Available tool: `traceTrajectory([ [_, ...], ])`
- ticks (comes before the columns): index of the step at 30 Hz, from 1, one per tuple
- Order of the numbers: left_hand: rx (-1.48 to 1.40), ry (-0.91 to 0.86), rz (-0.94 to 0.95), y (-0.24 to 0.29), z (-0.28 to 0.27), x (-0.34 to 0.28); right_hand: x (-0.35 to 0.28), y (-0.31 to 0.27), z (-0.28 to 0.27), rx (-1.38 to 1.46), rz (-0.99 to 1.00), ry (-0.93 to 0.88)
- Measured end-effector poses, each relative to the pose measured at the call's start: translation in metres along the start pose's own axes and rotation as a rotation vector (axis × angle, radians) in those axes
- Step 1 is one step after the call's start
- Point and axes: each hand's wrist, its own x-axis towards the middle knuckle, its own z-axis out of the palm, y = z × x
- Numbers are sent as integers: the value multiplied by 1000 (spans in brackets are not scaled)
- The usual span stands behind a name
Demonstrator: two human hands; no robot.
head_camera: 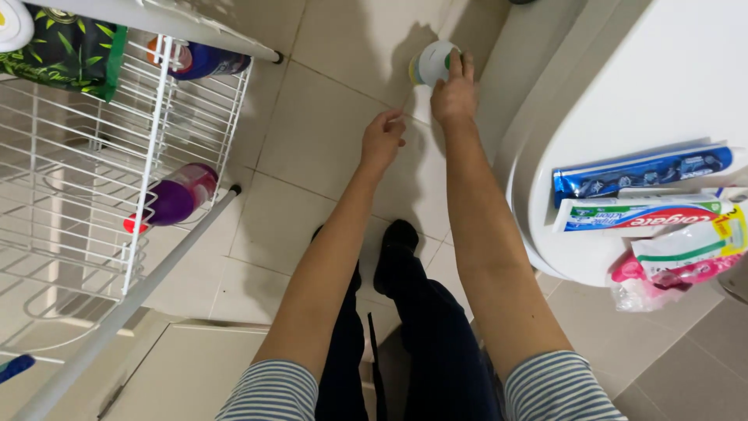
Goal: The person organizes various bathroom supplies by placing them onto a white wire cart. They pick up items such as bottles, tubes, and boxes from the floor and the toilet tank lid, then arrange them on the cart's shelves. Towels are also handled and placed on the cart during the process.
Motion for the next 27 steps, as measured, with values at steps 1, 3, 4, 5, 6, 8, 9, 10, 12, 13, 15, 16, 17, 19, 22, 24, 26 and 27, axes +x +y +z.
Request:
traceTrajectory([
  [1, 1, 2, -4, -7, -3, 4, -4, -1, 2, 1, 1, -5],
  [3, -27, 35, -74, -19, -9, 8, -13, -5, 1, 95, 23, -27],
  [4, -27, 39, -72, -28, -12, 11, -20, -3, 7, 97, 19, -28],
  [5, -26, 30, -72, -37, -15, 13, -27, -1, 14, 67, -2, -17],
  [6, -26, 20, -74, -46, -19, 14, -36, 1, 20, 35, -23, -8],
  [8, -19, 35, -104, -44, -25, 5, -54, -6, 20, 48, 4, 6],
  [9, -11, 47, -133, -43, -28, -1, -63, -10, 20, 60, 33, 23],
  [10, -13, 53, -135, -46, -30, -5, -70, -12, 19, 62, 29, 18],
  [12, -19, 57, -138, -49, -36, -16, -86, -17, 17, 121, -4, 96],
  [13, -23, 64, -139, -40, -37, -29, -95, -27, 13, 122, -9, 91],
  [15, -18, 62, -285, -18, -43, -54, -113, -52, 4, 189, -92, 67],
  [16, -23, 74, -282, -10, -46, -67, -124, -65, 5, 194, -103, 62],
  [17, -101, 117, -290, -2, -49, -81, -136, -78, 6, 245, -195, 61],
  [19, -184, 171, -293, 6, -57, -105, -160, -109, 7, 302, -297, 56],
  [22, -248, 294, -173, -5, -80, -130, -200, -160, 6, 365, -234, -88],
  [24, -256, 441, -30, -25, -100, -140, -224, -192, 0, 521, -285, -175],
  [26, -327, 497, -36, -6, -124, -167, -244, -223, -9, 577, -324, -229],
  [27, -396, 542, -41, 3, -136, -181, -253, -239, -14, 629, -354, -275],
])
